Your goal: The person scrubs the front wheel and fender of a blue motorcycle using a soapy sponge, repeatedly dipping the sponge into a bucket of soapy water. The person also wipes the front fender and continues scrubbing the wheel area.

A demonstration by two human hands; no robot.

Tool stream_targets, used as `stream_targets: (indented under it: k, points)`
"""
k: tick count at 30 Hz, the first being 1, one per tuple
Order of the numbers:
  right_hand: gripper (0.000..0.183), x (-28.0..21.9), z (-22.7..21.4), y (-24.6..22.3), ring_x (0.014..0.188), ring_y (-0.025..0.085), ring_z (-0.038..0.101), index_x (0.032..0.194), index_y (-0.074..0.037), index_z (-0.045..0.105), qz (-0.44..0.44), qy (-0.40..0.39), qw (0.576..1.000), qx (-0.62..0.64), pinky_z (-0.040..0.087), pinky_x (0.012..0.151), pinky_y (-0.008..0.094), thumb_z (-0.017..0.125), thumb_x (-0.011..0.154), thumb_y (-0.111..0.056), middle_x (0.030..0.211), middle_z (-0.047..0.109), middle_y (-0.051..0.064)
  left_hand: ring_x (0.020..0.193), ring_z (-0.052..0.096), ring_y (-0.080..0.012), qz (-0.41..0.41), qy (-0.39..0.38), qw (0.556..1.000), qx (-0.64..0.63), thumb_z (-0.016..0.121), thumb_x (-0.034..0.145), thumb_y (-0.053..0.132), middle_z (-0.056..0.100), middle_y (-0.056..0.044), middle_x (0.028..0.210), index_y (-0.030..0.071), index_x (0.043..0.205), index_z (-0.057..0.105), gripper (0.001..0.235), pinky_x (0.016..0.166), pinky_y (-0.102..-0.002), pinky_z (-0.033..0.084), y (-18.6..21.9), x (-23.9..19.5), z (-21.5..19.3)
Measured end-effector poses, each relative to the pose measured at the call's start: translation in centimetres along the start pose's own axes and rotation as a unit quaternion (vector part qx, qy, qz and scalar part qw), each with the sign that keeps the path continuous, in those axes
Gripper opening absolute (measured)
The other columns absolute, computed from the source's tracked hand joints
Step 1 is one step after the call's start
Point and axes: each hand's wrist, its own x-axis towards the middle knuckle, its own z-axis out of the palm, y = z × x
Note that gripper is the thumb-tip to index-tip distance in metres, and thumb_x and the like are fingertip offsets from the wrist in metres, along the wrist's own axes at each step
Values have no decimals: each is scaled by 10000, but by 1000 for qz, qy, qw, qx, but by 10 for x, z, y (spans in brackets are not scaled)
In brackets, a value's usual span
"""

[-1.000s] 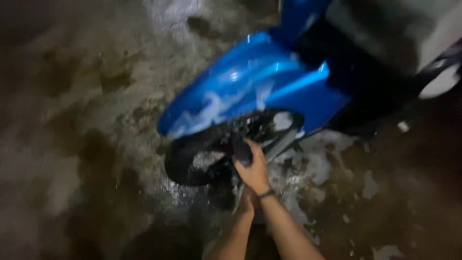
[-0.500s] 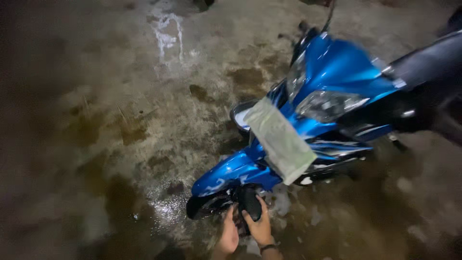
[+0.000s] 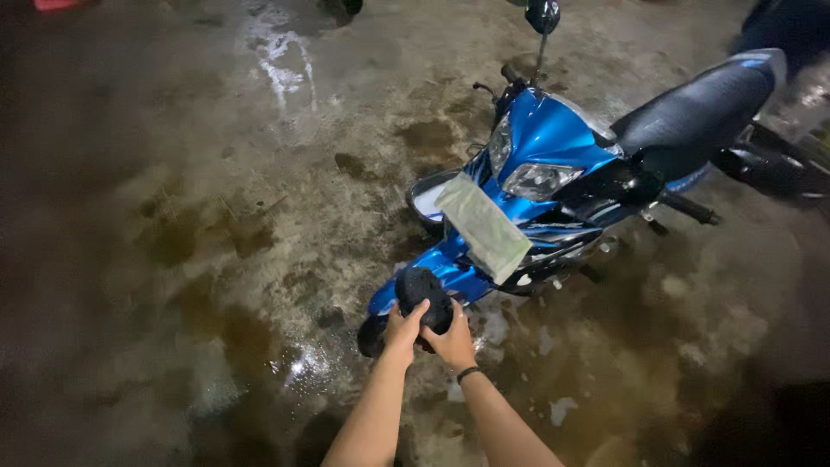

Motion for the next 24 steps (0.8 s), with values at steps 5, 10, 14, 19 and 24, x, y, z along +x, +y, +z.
stream_targets:
  k: [5, 10, 14, 19, 24]
  points:
    - [903, -12, 79, -35, 1283, 391, 537, 1412, -46, 523, -40, 88, 995, -32, 462, 1085, 448, 906, 668, -385, 1386, 518, 234, 1222, 632, -275, 1, -116, 987, -109, 809, 829, 274, 651, -134, 1341, 38, 1402, 554, 670, 1012, -436, 506, 35, 23, -79]
    - [961, -29, 155, -105, 1305, 428, 477, 1387, -5, 494, -42, 119, 991, -37, 427, 1083, 476, 946, 622, -372, 1399, 453, 250, 1221, 626, -277, -30, -131, 989, -66, 806, 837, 260, 628, -116, 1332, 71, 1439, 504, 700, 994, -440, 527, 77, 55, -167]
    - [982, -20, 196, -159, 1317, 432, 469, 1393, -1, 484, -38, 132, 990, -20, 419, 1094, 479, 944, 589, -329, 1417, 428, 248, 1197, 648, -296, -16, -166, 981, -94, 807, 813, 243, 641, -128, 1334, 90, 1443, 519, 710, 948, -443, 571, 108, 88, -212]
    - [959, 24, 227, -189, 1313, 429, 490, 1366, -4, 499, -26, 172, 984, -38, 440, 1100, 469, 942, 557, -269, 1419, 445, 235, 1194, 632, -291, 11, -200, 975, -96, 787, 821, 234, 621, -122, 1355, 131, 1493, 468, 752, 946, -442, 560, 136, 141, -221]
    - [1003, 83, 254, -195, 1300, 444, 482, 1380, 17, 467, -2, 190, 981, -40, 431, 1090, 477, 957, 554, -272, 1401, 449, 247, 1239, 643, -310, -16, -164, 984, 64, 759, 860, 300, 634, -160, 1405, 94, 1486, 521, 701, 938, -441, 554, 170, 202, -208]
